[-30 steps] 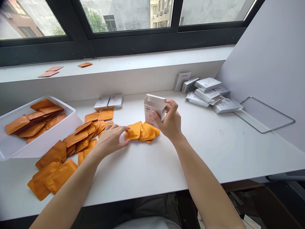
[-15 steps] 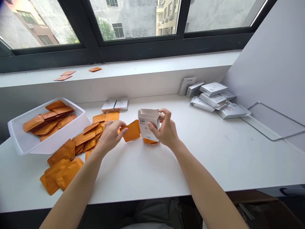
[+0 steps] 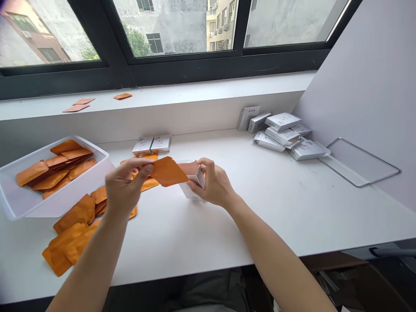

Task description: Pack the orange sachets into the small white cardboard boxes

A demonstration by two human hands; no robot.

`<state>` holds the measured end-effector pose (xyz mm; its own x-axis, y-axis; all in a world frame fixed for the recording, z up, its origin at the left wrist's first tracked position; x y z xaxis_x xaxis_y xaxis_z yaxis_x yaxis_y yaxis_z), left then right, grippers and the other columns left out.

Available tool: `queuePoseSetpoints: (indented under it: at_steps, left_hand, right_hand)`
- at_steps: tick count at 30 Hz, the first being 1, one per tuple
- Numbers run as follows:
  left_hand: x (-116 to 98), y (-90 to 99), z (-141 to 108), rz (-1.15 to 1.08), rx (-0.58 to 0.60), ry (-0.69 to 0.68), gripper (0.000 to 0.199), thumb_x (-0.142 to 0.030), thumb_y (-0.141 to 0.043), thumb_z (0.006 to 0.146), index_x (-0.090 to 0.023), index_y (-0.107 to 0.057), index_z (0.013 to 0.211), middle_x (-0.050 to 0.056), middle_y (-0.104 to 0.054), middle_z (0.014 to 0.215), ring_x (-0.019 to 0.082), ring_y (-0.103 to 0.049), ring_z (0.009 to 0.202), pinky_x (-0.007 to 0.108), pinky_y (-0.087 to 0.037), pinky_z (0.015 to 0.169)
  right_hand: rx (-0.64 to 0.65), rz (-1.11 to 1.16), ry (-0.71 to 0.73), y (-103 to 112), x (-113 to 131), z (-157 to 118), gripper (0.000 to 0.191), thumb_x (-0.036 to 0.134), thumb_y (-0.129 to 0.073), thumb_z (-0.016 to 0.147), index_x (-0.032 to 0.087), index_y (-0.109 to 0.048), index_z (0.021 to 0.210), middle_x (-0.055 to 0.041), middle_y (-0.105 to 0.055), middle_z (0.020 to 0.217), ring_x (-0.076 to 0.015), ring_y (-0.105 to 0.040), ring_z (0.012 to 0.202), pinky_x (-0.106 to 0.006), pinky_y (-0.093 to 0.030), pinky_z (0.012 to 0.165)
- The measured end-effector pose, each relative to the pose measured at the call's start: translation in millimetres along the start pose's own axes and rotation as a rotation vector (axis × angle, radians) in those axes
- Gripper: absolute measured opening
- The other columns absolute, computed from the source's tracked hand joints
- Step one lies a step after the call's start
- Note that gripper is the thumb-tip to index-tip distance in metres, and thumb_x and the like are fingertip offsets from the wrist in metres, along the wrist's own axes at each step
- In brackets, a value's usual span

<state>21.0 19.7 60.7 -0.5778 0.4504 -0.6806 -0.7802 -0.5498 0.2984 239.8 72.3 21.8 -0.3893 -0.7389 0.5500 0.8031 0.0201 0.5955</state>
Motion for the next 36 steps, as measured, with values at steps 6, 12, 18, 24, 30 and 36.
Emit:
queuePoseSetpoints:
  at_steps: [6, 12, 18, 24, 30, 36]
  left_hand:
    - [-5, -6.4, -1, 0.131, -0.089, -0.146, 0.005, -0.024, -0.065, 0.084, -0.023, -0.07, 0.084, -0.001, -0.068, 0.073, 0.013, -0.052, 0.066, 0.029, -0.042, 0.07]
    - [-6, 0.9, -4, 0.207, -0.128, -0.21, 0.005, -0.024, -0.065, 0.085, -0.024, -0.07, 0.084, -0.002, -0.07, 0.074, 0.013, -0.055, 0.066, 0.031, -0.041, 0.071]
    - [-12, -14.9, -17, 0.473, 0.163, -0.351, 0.013, -0.029, -0.06, 0.088, -0.032, -0.073, 0.084, -0.003, -0.074, 0.087, 0.018, -0.061, 0.083, 0.039, -0.036, 0.086]
    - [-10, -18.0, -27, 0.587, 0.326, -0.488, 0.02, -0.034, -0.059, 0.088, -0.035, -0.068, 0.106, 0.0, -0.066, 0.122, 0.024, -0.056, 0.111, 0.045, -0.03, 0.099]
    - [-1, -8.4, -19, 0.515, 0.165, -0.28, 0.02, -0.035, -0.05, 0.092, -0.027, -0.068, 0.088, 0.005, -0.064, 0.117, 0.025, -0.055, 0.109, 0.044, -0.034, 0.095]
    - [37, -12.4, -17, 0.761, 0.232, 0.0, 0.025, -0.041, -0.048, 0.091, -0.022, -0.062, 0.1, 0.009, -0.065, 0.106, 0.029, -0.056, 0.1, 0.047, -0.034, 0.091]
  right_hand:
    - [0.163, 0.228, 0.053, -9, 18, -3, 0.043, 0.022, -0.055, 0.083, 0.028, -0.024, 0.112, 0.0026, -0.064, 0.077, -0.0167, -0.062, 0.067, -0.029, -0.046, 0.058]
    - [0.197, 0.319, 0.049, -17, 24, -6, 0.042, 0.019, -0.054, 0.081, 0.027, -0.025, 0.111, 0.0092, -0.053, 0.06, -0.016, -0.06, 0.061, -0.026, -0.041, 0.052]
    - [0.191, 0.348, -0.033, -18, 17, -7, 0.043, 0.021, -0.056, 0.081, 0.028, -0.025, 0.109, 0.0063, -0.057, 0.071, -0.0141, -0.058, 0.059, -0.028, -0.045, 0.055]
    - [0.106, 0.377, -0.215, -15, 9, -7, 0.044, 0.027, -0.058, 0.082, 0.029, -0.023, 0.109, 0.0042, -0.059, 0.079, -0.0137, -0.059, 0.058, -0.027, -0.046, 0.052]
    - [0.023, 0.304, -0.18, -3, 0, -1, 0.045, 0.028, -0.061, 0.078, 0.029, -0.027, 0.108, 0.0047, -0.057, 0.078, -0.0144, -0.06, 0.064, -0.027, -0.049, 0.054]
    - [-0.415, 0.04, -0.291, 29, -31, 7, 0.046, 0.035, -0.064, 0.074, 0.027, -0.03, 0.105, 0.003, -0.054, 0.081, -0.015, -0.055, 0.064, -0.031, -0.047, 0.056]
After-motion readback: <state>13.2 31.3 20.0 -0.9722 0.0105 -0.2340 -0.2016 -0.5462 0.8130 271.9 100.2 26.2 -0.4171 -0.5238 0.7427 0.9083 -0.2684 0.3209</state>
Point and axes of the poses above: each hand's wrist, its own z-axis towards the middle knuckle, its own y-axis out of the back of the hand, x = y × z, the point moved 2 cm from there along z, towards the middle knuckle
